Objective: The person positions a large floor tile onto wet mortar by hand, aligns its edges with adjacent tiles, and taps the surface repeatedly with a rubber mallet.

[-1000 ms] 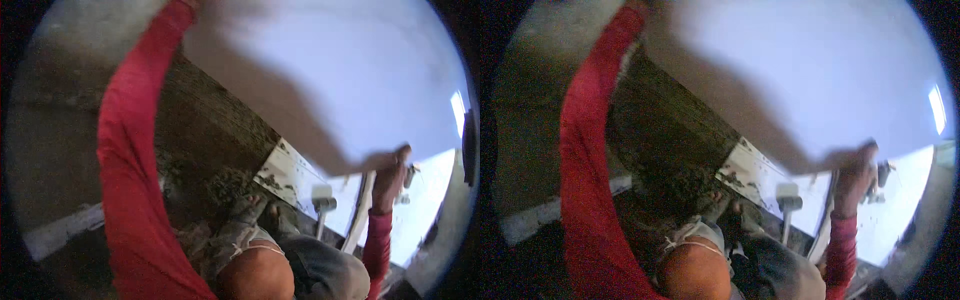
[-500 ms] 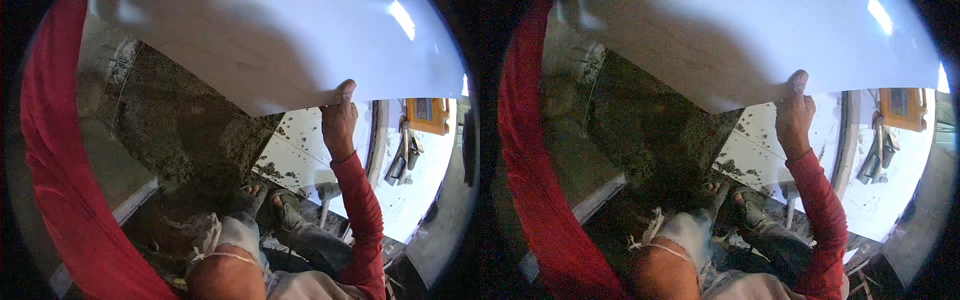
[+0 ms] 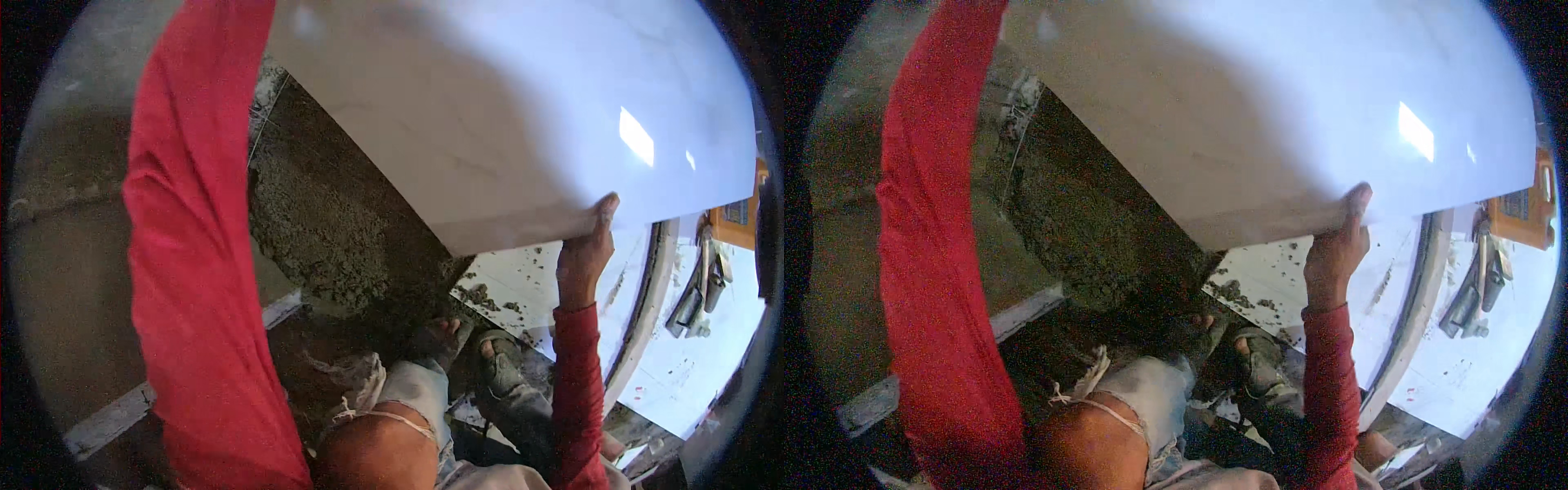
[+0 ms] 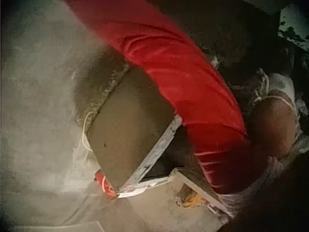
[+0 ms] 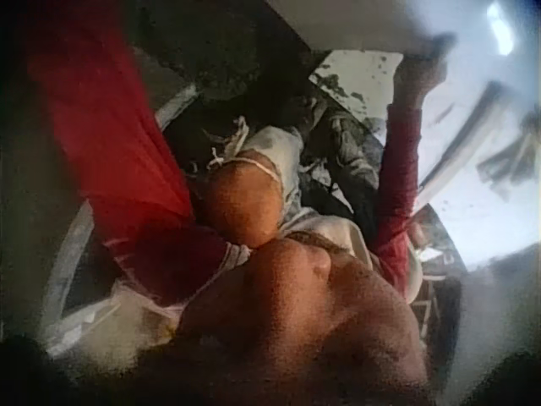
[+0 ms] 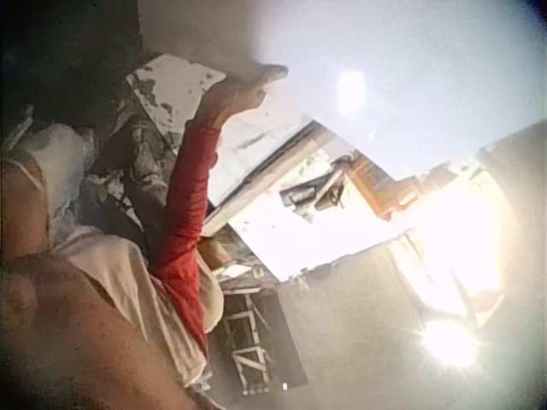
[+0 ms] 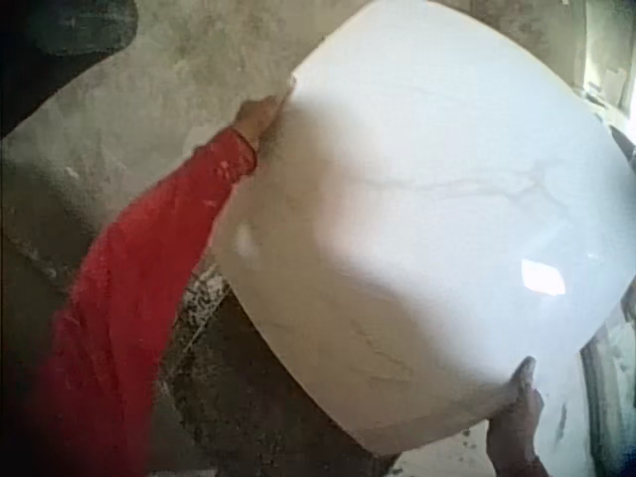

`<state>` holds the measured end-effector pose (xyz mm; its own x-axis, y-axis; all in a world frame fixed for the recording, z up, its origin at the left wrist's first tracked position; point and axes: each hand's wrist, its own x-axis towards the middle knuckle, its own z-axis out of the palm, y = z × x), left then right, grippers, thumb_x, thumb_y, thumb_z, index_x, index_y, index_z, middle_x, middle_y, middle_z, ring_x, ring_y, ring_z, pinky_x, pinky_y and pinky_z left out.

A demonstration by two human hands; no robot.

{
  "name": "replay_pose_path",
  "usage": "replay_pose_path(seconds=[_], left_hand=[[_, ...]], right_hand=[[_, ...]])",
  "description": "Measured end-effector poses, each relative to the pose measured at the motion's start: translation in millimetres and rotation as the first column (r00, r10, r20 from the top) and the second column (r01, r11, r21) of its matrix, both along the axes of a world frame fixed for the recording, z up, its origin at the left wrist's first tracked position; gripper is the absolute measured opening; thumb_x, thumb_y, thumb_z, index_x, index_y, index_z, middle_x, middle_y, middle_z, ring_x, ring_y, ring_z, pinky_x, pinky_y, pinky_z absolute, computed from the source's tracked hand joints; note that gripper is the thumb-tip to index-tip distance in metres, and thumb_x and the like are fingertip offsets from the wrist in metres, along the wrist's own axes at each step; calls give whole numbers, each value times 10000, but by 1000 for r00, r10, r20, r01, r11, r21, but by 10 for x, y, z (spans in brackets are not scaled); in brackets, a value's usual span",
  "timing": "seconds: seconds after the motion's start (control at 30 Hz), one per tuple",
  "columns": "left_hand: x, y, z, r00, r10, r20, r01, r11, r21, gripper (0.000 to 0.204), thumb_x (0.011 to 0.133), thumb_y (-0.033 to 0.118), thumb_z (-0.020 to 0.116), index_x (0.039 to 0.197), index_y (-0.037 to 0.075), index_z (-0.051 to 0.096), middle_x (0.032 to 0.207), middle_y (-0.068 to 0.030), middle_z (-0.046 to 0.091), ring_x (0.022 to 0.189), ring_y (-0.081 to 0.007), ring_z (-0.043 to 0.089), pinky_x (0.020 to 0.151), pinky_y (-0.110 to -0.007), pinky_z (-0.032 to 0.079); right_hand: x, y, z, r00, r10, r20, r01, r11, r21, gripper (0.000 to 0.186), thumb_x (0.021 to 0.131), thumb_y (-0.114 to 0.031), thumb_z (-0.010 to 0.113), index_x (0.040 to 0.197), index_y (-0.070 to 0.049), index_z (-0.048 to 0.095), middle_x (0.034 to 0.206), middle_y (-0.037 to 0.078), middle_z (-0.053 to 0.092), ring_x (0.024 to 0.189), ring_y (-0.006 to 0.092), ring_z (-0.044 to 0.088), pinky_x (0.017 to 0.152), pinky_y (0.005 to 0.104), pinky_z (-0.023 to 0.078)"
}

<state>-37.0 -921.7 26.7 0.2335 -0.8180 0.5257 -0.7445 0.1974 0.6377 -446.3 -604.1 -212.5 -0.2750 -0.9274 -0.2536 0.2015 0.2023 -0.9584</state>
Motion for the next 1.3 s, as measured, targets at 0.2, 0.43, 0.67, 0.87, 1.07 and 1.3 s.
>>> replay_pose_path(seconds=[0.2, 0.43, 0.67, 0.87, 1.07, 1.3], left_hand=[[-286, 168, -722, 927, 373, -32, -346, 888, 303, 875, 971, 560, 625, 1579, -4, 347, 1623, -234, 345, 1479, -345, 372, 1209, -400, 303], [369, -316, -2110, 972, 155, 176, -210, 909, 361, 764, 912, 701, 580, 1314, 55, 651, 1309, -237, 630, 1263, -360, 586, 1102, -527, 410], [625, 36, -2934, 942, 325, 87, -312, 747, 587, 834, 824, 798, 588, 1301, 119, 673, 1371, -183, 610, 1321, -425, 483, 1097, -573, 312], [658, 531, -3142, 910, 414, -2, -311, 687, 656, 850, 792, 805, 607, 1340, 160, 684, 1437, -170, 604, 1385, -398, 461, 1174, -545, 260], [904, 807, -3280, 883, 458, 101, -404, 634, 659, 827, 782, 796, 615, 1332, 185, 691, 1399, -170, 634, 1362, -396, 495, 1147, -564, 308], [1442, 1322, -3631, 865, 471, 171, -489, 721, 490, 641, 895, 665, 603, 1102, 82, 768, 1042, -167, 760, 978, -342, 712, 895, -444, 528]], right_hand=[[102, 466, -378, 985, -173, 16, 173, 985, 5, 451, 1100, -302, 535, 1506, -105, 538, 1091, 137, 623, 934, 167, 644, 701, 338, 591], [312, 705, -327, 952, -291, -98, 301, 945, 126, 522, 1049, -342, 623, 1458, -28, 547, 1051, 129, 606, 924, 206, 634, 775, 355, 568], [419, 692, -78, 936, -319, 151, 273, 926, 260, 631, 969, -494, 708, 1238, 67, 598, 1104, 137, 635, 944, 232, 648, 775, 401, 564], [336, 969, -489, 965, -259, -52, 263, 920, 291, 504, 1025, -358, 650, 1344, 26, 576, 1129, 154, 631, 993, 245, 655, 813, 393, 565], [235, 1217, -833, 959, -20, -282, 78, 978, 196, 488, 1041, -79, 575, 1518, -153, 503, 1149, 202, 587, 955, 250, 635, 807, 370, 557], [375, 1262, -767, 990, -117, -83, 140, 924, 355, 497, 1004, -296, 687, 1360, 20, 541, 891, 129, 589, 682, 198, 575, 602, 352, 513]])
